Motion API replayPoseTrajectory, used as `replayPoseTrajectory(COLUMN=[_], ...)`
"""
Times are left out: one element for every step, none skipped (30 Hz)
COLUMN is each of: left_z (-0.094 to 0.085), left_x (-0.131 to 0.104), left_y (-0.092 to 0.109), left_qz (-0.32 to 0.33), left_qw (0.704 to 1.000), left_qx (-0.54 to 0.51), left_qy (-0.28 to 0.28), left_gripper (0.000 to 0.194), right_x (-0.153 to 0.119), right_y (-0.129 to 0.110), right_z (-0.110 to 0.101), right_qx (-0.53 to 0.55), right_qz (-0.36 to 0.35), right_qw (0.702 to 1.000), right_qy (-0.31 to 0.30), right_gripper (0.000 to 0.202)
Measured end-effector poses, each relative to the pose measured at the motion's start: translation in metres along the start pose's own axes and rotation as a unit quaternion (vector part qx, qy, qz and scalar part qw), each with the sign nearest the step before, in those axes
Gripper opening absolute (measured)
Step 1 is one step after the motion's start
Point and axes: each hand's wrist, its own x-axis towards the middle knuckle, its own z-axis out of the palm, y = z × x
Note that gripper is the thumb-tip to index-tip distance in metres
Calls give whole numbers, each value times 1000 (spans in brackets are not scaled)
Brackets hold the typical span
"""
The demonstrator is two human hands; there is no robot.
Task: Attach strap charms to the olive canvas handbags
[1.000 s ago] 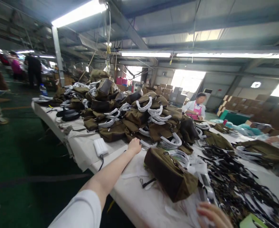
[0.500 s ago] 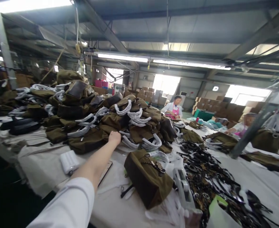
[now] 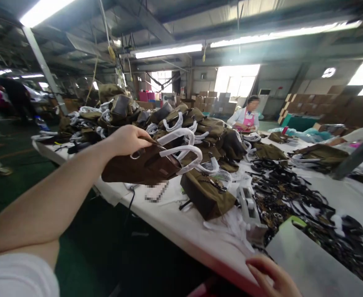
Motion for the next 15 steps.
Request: replayPoseTrajectory(left_z=[-8,-13,-13,-8,1,15,33,54,76,98,120,139,156,170,181], left_x=[-17,-34,-49,-65,-81,-97,-113,-129,-145,-160,-173,-185,-194,-200,-204], left_y=[6,10,14,15,15,13,9,3,-5,-14,-24,-33,-42,-50,-55], left_qz=[-32,-66,-99,-123,-140,-154,-164,-185,-215,-240,-256,-263,-252,-226,-190], left_qw=[999,994,986,978,969,960,950,935,914,893,877,866,861,862,865], left_qx=[-41,-88,-131,-166,-193,-213,-227,-241,-262,-285,-303,-307,-297,-274,-242], left_qy=[-10,-15,-26,-41,-65,-98,-136,-182,-221,-251,-271,-293,-328,-362,-396], left_gripper=[16,18,21,22,22,22,23,25,28,31,33,33,32,28,23], right_x=[4,6,8,9,9,8,6,4,2,-1,-3,-6,-8,-10,-11], right_y=[-8,-18,-29,-39,-49,-57,-62,-63,-61,-56,-48,-38,-27,-16,-5], right_z=[2,4,7,9,12,15,17,18,19,18,17,16,13,11,8], right_qx=[5,19,42,75,104,121,124,113,92,66,41,21,11,12,24], right_qz=[0,-4,-11,-27,-48,-64,-71,-65,-47,-19,12,41,62,78,92], right_qw=[1000,1000,999,997,993,990,990,991,995,997,999,999,998,995,992], right_qy=[1,-12,-19,-19,-26,-28,-19,-4,12,22,19,3,-27,-61,-87], right_gripper=[33,35,41,52,63,67,66,59,49,40,34,31,30,28,27])
